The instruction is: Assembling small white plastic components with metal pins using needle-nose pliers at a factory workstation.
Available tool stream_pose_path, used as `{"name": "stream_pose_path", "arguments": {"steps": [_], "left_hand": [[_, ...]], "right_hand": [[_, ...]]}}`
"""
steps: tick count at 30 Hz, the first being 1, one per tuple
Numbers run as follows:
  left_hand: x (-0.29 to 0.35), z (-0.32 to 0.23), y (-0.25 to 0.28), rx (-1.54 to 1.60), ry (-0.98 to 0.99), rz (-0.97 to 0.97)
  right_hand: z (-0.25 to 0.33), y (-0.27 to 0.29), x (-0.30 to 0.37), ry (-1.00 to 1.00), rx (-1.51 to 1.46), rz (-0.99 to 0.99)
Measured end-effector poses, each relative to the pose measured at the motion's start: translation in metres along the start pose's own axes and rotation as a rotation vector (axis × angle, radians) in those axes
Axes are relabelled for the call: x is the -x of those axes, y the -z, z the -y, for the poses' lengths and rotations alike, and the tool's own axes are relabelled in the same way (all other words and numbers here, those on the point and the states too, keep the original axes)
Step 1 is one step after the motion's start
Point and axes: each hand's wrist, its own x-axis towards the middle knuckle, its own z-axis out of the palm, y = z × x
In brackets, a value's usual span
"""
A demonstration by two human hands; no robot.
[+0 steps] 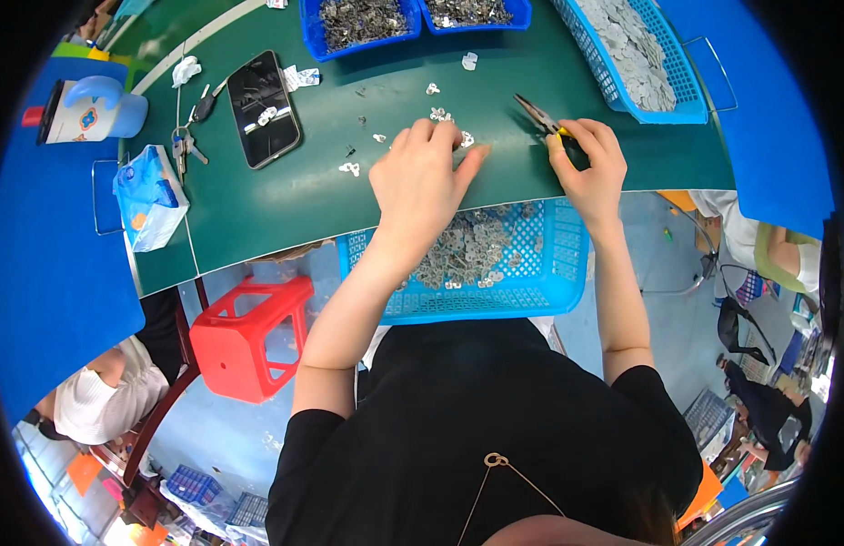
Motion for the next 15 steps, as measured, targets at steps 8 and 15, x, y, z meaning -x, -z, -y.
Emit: {"name": "stream_pose_path", "arguments": {"steps": [8,15], "left_hand": [[0.0,0.0,-0.012,-0.025,-0.009,0.002],[0.015,-0.003,0.021,0.584,0.232,0.05]], "right_hand": [[0.002,-0.001,0.001,-0.091,-0.094,-0.051],[0.01,0.008,0.004,-0.312,-0.338,0.087]]}}
